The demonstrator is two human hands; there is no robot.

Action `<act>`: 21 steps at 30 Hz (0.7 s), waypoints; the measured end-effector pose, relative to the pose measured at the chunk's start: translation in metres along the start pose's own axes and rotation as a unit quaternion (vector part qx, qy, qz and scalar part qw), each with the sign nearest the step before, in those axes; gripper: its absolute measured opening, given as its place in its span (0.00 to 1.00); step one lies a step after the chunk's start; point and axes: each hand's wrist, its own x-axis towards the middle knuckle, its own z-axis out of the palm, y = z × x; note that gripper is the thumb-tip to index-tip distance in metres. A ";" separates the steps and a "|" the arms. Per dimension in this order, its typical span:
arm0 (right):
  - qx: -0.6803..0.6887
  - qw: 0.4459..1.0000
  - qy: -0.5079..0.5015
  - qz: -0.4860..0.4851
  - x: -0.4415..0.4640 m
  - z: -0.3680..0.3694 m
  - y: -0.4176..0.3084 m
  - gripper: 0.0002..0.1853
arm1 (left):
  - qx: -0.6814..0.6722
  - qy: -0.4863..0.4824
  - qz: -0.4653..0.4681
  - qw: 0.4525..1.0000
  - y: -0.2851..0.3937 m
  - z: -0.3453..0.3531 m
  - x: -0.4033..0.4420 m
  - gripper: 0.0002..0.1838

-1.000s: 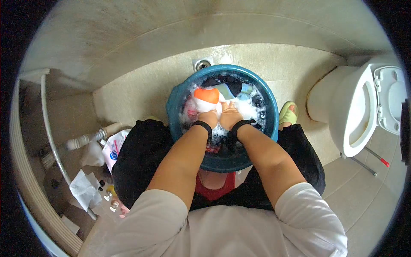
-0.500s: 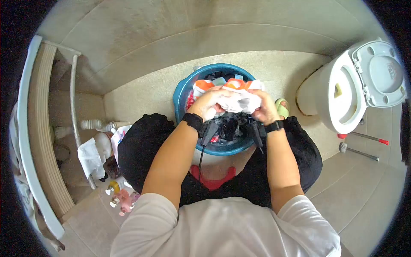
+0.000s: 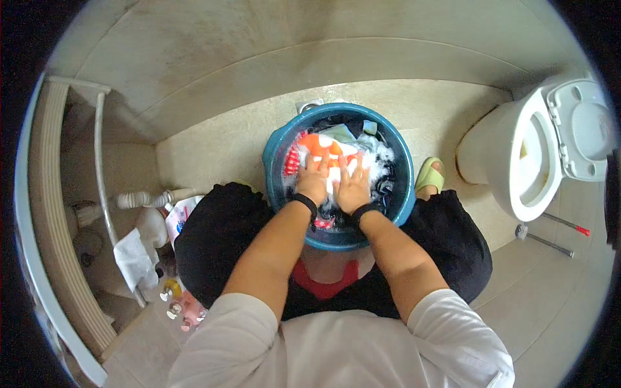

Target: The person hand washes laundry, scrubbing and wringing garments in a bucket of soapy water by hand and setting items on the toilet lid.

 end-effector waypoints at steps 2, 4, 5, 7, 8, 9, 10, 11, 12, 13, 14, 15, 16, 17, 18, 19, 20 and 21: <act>-0.009 0.999 -0.036 0.015 -0.006 0.021 0.005 0.36 | 0.013 -0.056 -0.070 0.996 -0.001 0.023 0.013 0.32; -0.047 0.996 -0.066 0.036 -0.005 0.042 0.006 0.37 | -0.229 -0.133 -0.254 0.930 -0.008 0.038 0.028 0.27; -0.030 0.991 -0.105 0.083 0.002 0.030 -0.001 0.39 | -0.231 -0.140 -0.258 0.928 -0.010 0.045 0.032 0.27; 0.006 0.968 -0.219 0.122 0.026 0.002 -0.015 0.39 | -0.154 -0.178 -0.197 0.952 -0.017 0.055 0.040 0.20; 0.041 0.932 -0.323 0.158 0.036 -0.002 -0.017 0.39 | -0.117 -0.196 -0.166 0.960 -0.021 0.059 0.043 0.18; 0.041 0.929 -0.331 0.160 0.036 0.010 -0.013 0.39 | -0.119 -0.203 -0.169 0.957 -0.025 0.064 0.048 0.18; -0.013 0.938 -0.331 0.099 0.035 0.026 -0.005 0.34 | -0.067 -0.260 -0.104 0.958 -0.027 0.066 0.057 0.20; -0.064 0.942 -0.328 0.036 0.036 0.039 0.000 0.30 | -0.013 -0.312 -0.037 0.949 -0.031 0.068 0.061 0.21; -0.066 0.941 -0.329 0.037 0.041 0.050 0.006 0.30 | -0.015 -0.313 -0.036 0.949 -0.031 0.070 0.062 0.21; -0.069 0.916 -0.396 -0.002 0.053 0.058 0.012 0.25 | 0.000 -0.278 -0.031 0.960 -0.032 0.072 0.064 0.17; -0.073 0.885 -0.459 -0.042 0.058 0.066 0.018 0.21 | 0.016 -0.240 -0.026 0.970 -0.034 0.075 0.067 0.16; -0.036 0.927 -0.374 -0.010 0.056 0.072 0.023 0.18 | 0.017 -0.235 -0.025 0.972 -0.038 0.077 0.069 0.16; -0.034 0.920 -0.389 -0.006 0.064 0.053 0.019 0.18 | 0.066 -0.164 0.026 0.984 -0.044 0.080 0.071 0.15; -0.034 0.913 -0.407 -0.001 0.074 0.032 0.017 0.18 | 0.112 -0.093 0.077 0.986 -0.042 0.073 0.065 0.14; -0.018 0.920 -0.391 0.029 0.079 0.058 0.042 0.17 | 0.110 -0.088 0.076 0.987 -0.038 0.064 0.059 0.14; -0.023 0.910 -0.413 -0.027 0.096 0.022 0.040 0.17 | -0.056 -0.063 -0.041 0.996 -0.028 0.030 0.053 0.15; -0.012 0.926 -0.374 0.054 0.102 0.002 0.038 0.18 | -0.220 -0.034 -0.154 0.963 -0.024 0.006 0.049 0.16; -0.026 0.933 -0.357 -0.040 0.106 -0.012 0.043 0.17 | -0.434 -0.090 -0.167 0.881 -0.043 0.021 0.061 0.17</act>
